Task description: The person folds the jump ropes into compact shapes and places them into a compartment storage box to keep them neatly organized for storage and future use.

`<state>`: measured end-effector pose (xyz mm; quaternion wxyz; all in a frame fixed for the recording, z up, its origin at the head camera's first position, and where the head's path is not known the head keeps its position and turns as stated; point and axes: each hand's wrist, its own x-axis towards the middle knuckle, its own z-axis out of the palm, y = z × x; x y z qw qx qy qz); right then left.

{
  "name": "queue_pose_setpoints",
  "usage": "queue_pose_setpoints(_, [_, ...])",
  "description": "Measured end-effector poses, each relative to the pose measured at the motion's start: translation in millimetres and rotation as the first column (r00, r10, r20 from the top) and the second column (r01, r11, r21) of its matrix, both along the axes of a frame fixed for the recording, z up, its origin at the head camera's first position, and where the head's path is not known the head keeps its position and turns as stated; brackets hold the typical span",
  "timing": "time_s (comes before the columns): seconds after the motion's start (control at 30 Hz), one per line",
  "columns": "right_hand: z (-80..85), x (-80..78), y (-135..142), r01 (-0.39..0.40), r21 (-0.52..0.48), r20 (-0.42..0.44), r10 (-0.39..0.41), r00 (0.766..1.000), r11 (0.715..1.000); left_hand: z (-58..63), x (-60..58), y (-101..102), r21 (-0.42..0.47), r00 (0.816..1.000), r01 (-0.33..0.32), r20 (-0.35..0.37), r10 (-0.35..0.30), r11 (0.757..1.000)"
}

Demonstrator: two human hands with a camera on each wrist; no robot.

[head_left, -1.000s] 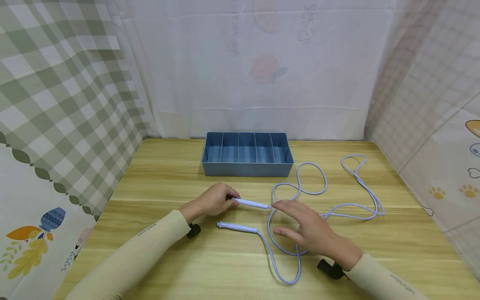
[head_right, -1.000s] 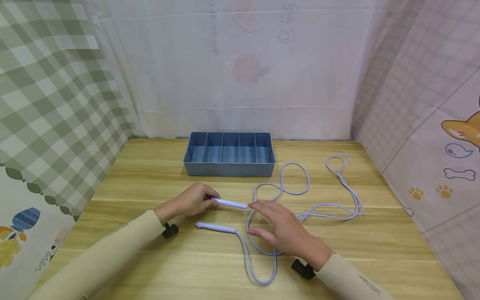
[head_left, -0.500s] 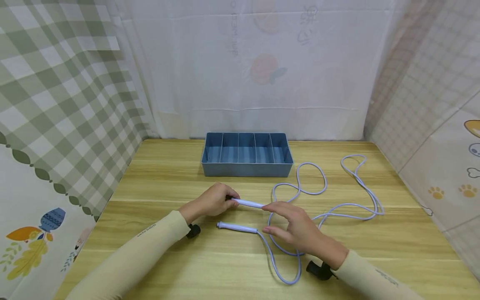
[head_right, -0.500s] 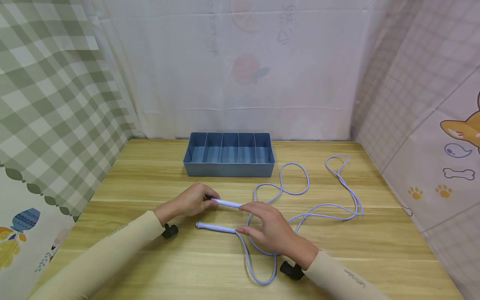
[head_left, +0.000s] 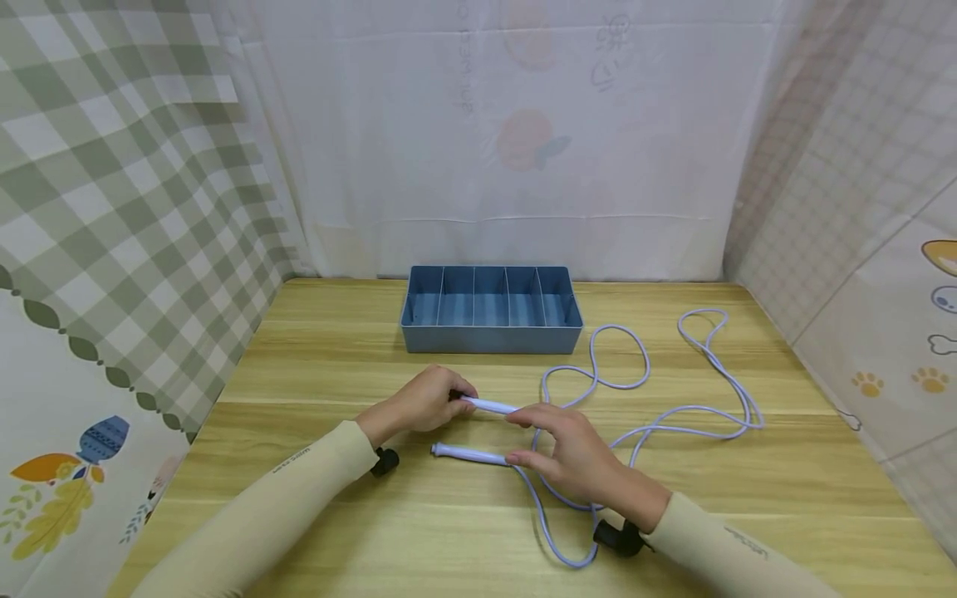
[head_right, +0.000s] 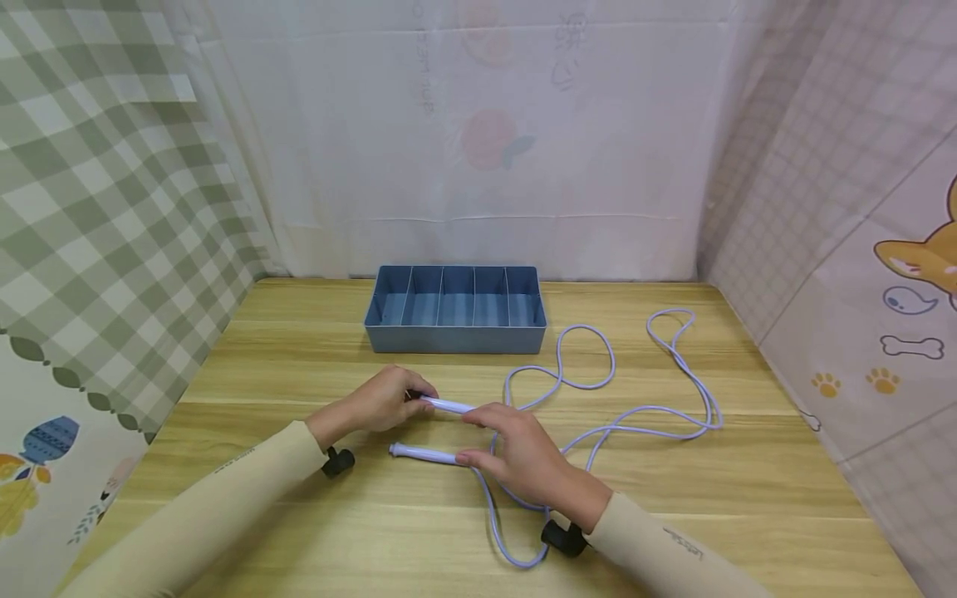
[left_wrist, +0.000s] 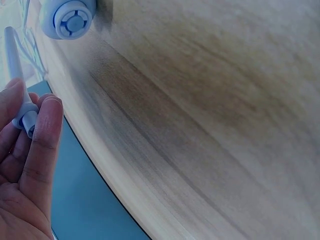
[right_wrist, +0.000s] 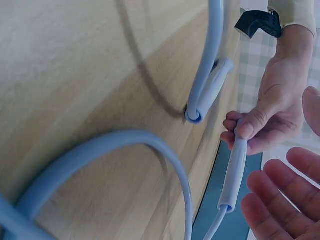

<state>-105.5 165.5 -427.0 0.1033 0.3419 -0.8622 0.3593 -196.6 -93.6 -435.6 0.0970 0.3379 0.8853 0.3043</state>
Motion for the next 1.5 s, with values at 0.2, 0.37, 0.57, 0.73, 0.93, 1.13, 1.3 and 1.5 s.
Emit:
queue_pose_setpoints(0.2, [-1.5,0.6,-5.6,-0.011,0.017,0.053,0.010,0.999,1.000,1.0,0.9,-0.3,0.002,1.000,-0.008,0.015,0.008,1.000])
queue_pose_setpoints(0.37, [-3.0,0.6,-10.3,-0.020,0.033,0.066,0.018,0.998,0.999,1.6,0.9,-0.6,0.011,1.000,-0.007,0.023,0.007,1.000])
queue_pose_setpoints(0.57, [-6.7,-1.5,-14.8,-0.014,0.046,0.066,0.011,0.998,0.999,0.5,-0.2,-0.3,0.013,1.000,-0.007,0.014,0.007,1.000])
queue_pose_setpoints(0.73, [-7.3,-2.4,-18.3,-0.011,0.058,0.081,0.006,0.997,0.998,1.6,-0.2,-0.5,0.009,1.000,-0.009,0.019,0.009,1.000])
queue_pose_setpoints(0.93, [-8.1,-4.2,-22.9,-0.007,0.072,0.097,0.000,0.995,0.997,3.4,-0.3,-1.9,0.000,0.999,-0.013,0.035,0.013,1.000])
queue_pose_setpoints(1.13, [-12.4,-6.4,-29.2,-0.026,0.069,0.119,0.018,0.993,0.997,4.5,-0.4,-4.2,-0.001,0.999,-0.025,0.042,0.025,1.000])
queue_pose_setpoints(1.3, [-16.4,-8.0,-35.4,-0.045,0.090,0.134,0.033,0.990,0.995,4.0,-0.5,-5.5,0.001,0.999,-0.028,0.046,0.028,1.000])
queue_pose_setpoints(1.5, [-18.9,-9.2,-39.1,-0.048,0.120,0.147,0.031,0.989,0.992,3.6,-0.8,-6.4,0.002,0.999,-0.024,0.045,0.024,1.000])
